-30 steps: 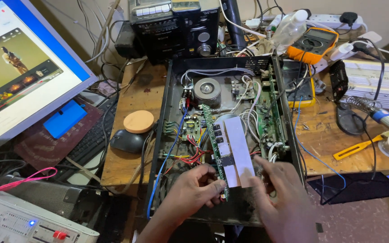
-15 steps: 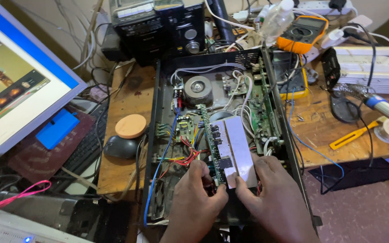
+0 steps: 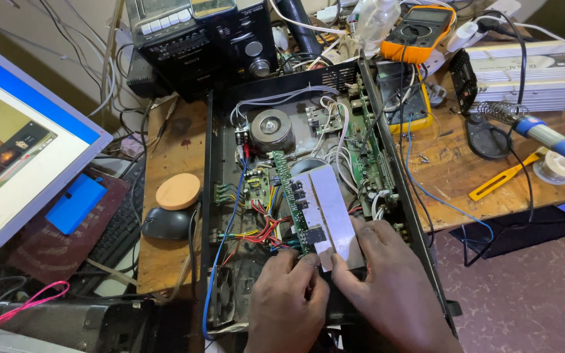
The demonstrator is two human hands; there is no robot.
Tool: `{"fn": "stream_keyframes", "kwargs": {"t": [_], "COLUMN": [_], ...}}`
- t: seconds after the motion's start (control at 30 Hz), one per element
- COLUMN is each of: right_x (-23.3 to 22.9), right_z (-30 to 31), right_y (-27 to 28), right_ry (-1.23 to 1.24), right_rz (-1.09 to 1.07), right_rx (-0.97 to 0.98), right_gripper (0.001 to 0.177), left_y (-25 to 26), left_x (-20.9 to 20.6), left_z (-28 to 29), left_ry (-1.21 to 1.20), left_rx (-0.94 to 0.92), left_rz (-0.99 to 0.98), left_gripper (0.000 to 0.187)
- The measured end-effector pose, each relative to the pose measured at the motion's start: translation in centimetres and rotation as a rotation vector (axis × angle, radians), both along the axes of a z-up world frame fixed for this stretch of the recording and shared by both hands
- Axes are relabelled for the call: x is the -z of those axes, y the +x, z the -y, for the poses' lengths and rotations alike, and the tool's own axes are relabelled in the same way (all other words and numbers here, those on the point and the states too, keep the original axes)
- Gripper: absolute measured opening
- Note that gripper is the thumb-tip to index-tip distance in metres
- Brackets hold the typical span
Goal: The person holds a green circuit board with a silver heatsink and repeatedly wipes its surface with a white cloth. The board is handled over an open electronic chassis containing various wires and components.
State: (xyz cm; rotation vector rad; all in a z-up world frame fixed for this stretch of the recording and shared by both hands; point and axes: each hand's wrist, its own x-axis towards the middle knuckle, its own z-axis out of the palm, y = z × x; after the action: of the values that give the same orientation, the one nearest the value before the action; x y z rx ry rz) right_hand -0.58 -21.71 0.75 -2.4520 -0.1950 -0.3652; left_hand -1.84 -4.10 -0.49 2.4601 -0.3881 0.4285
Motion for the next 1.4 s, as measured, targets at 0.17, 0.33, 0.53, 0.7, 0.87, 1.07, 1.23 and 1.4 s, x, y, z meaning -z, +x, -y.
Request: {"fn": "stream_keyframes", "kwargs": {"t": [0.17,0.33,0.53,0.7,0.87,1.07,1.23,1.4], "right_x": [0.4,0.2,0.6,0.2,0.4,-0.1,0.0,0.1], "right_z": [0.2,0.2,0.1,0.2,0.1,0.1,0.1,0.1], "right_y": [0.1,0.0,-0.1,-0.2,-0.2,-0.2,-0.2,-0.1], "right_ry": [-0.008,0.017,0.005,0.034,0.024,0.024,0.066,0.060], "right_rz": [0.034,0.021,0.007,-0.046,-0.026,-0.013,-0.002,0.018], "right_rx": [-0.019,-0.020,0.003,0.008,0.031,0.029,0.001,-0.020], "right_gripper": [0.059,0.057,0.059,0.056,0.058,0.058,0.065,0.065], "left_y": [-0.1,0.2,0.6,0.4,0.2,0.1,0.1,0.1], "left_x": [0.7,0.6,0.6,0.4,0.1,1.1,1.5,0.8], "left_z": [0.6,0.3,-0.1,0.1,0.7,1.0,1.4,1.6], "left_ry": [0.038,0.120,0.081,0.035,0.033,0.029,0.079,0.014], "left_rx": [-0.043,-0.027,0.034,0.056,0.006,-0.041,-0.104,-0.139], "left_rz": [-0.021,-0.133,-0.210,-0.177,-0.149,-0.152,-0.159,-0.185], "left_gripper": [0.013,0.009,0.013,0.009,0.010,0.010,0.013,0.015]}}
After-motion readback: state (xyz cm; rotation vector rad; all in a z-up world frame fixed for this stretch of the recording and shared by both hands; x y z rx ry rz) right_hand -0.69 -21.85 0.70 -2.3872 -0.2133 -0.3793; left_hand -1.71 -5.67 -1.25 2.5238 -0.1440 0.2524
